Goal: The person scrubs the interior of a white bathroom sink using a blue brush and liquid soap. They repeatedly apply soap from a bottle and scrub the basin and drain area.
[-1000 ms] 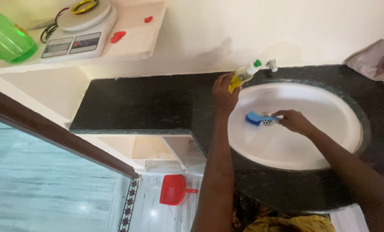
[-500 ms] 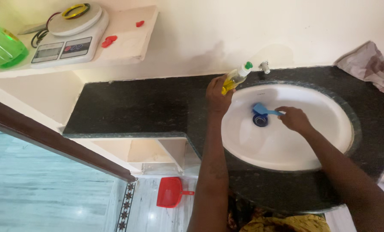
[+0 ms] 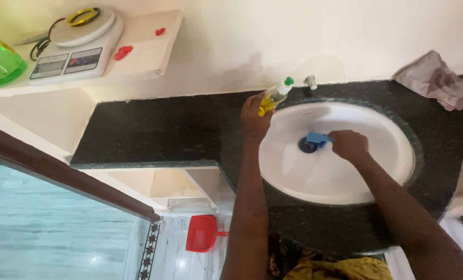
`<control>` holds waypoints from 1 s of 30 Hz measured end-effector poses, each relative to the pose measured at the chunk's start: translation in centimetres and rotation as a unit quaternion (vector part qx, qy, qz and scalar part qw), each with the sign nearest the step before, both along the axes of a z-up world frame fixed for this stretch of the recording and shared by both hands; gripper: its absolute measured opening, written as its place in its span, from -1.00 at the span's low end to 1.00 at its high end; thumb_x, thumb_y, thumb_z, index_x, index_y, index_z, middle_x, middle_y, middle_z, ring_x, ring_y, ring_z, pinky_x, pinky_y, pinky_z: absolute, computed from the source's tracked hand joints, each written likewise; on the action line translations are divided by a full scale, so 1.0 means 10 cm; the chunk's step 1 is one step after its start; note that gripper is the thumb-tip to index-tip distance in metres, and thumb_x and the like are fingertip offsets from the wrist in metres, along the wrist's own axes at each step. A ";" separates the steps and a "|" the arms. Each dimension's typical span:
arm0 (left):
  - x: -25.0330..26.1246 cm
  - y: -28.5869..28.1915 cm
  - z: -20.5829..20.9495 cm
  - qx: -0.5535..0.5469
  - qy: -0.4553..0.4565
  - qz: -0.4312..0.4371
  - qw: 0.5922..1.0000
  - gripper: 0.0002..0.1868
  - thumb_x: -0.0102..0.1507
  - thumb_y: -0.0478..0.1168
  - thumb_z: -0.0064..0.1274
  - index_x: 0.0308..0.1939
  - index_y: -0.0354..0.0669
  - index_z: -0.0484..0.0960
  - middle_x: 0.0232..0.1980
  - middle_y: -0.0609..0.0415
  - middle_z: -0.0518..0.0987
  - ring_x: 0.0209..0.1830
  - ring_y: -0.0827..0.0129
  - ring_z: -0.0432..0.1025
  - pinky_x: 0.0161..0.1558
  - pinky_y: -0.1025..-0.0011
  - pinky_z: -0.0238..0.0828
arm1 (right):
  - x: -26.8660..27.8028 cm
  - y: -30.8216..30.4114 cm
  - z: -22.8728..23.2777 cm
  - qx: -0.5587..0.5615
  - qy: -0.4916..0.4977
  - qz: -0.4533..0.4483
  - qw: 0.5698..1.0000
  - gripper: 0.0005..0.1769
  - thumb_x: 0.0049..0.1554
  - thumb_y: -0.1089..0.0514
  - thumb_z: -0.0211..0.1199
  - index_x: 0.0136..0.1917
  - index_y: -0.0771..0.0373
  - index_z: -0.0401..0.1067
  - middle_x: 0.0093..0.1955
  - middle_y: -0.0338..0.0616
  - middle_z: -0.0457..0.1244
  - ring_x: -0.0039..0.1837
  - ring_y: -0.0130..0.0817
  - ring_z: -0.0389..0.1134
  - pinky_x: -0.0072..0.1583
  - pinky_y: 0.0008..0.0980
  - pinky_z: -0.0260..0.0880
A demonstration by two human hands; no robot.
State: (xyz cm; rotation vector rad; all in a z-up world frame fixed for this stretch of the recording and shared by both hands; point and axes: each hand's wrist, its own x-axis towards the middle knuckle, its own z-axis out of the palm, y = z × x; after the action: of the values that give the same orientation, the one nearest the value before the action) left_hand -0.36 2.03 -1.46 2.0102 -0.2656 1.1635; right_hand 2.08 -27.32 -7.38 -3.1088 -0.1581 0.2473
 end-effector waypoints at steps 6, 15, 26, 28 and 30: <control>0.07 -0.02 -0.04 0.005 0.016 -0.012 1.000 -0.35 0.01 -0.35 0.38 0.19 -0.18 0.56 0.06 -0.09 0.55 0.07 -0.03 0.49 0.10 0.16 0.48 | -0.11 0.17 -0.06 0.127 0.003 0.052 0.991 -0.58 0.30 -0.01 0.11 0.41 -0.28 0.42 0.05 -0.22 0.44 -0.05 -0.28 0.48 0.03 -0.17 0.55; 0.01 -0.06 0.00 0.009 0.036 -0.003 0.999 -0.39 0.05 -0.33 0.38 0.19 -0.19 0.56 0.09 -0.07 0.56 0.07 0.00 0.51 0.08 0.19 0.50 | -0.04 0.02 -0.09 0.078 -0.057 0.047 0.994 -0.57 0.29 0.05 0.13 0.40 -0.26 0.44 0.06 -0.15 0.42 0.01 -0.22 0.49 0.06 -0.15 0.55; 0.05 -0.04 -0.01 0.004 0.020 -0.010 1.000 -0.38 0.04 -0.34 0.37 0.18 -0.19 0.56 0.10 -0.08 0.55 0.08 -0.01 0.51 0.09 0.18 0.50 | 0.06 -0.26 0.08 0.162 0.004 0.003 0.987 -0.63 0.18 -0.05 0.31 0.27 -0.33 0.56 0.00 -0.22 0.45 0.02 -0.23 0.50 0.11 -0.16 0.52; 0.05 -0.02 -0.03 0.001 0.011 -0.012 1.000 -0.39 0.04 -0.35 0.38 0.17 -0.19 0.56 0.10 -0.09 0.55 0.08 -0.01 0.51 0.10 0.17 0.49 | 0.12 -0.33 0.08 0.325 -0.005 0.042 0.945 -0.62 0.15 -0.01 0.34 0.25 -0.25 0.57 -0.06 -0.19 0.46 -0.01 -0.25 0.51 0.11 -0.17 0.51; 0.02 -0.03 -0.07 -0.008 0.023 -0.009 1.000 -0.39 0.04 -0.34 0.37 0.18 -0.19 0.57 0.11 -0.09 0.56 0.08 -0.02 0.51 0.09 0.17 0.50 | 0.10 -0.30 -0.01 0.142 0.035 0.037 0.989 -0.63 0.15 0.02 0.33 0.22 -0.32 0.59 0.02 -0.26 0.45 0.07 -0.30 0.45 0.16 -0.19 0.48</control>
State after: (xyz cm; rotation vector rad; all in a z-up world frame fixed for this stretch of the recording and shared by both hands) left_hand -0.12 1.74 -2.18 2.0137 -0.2502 1.1042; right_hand 3.12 -30.34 -7.44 -2.8111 -0.2810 0.3045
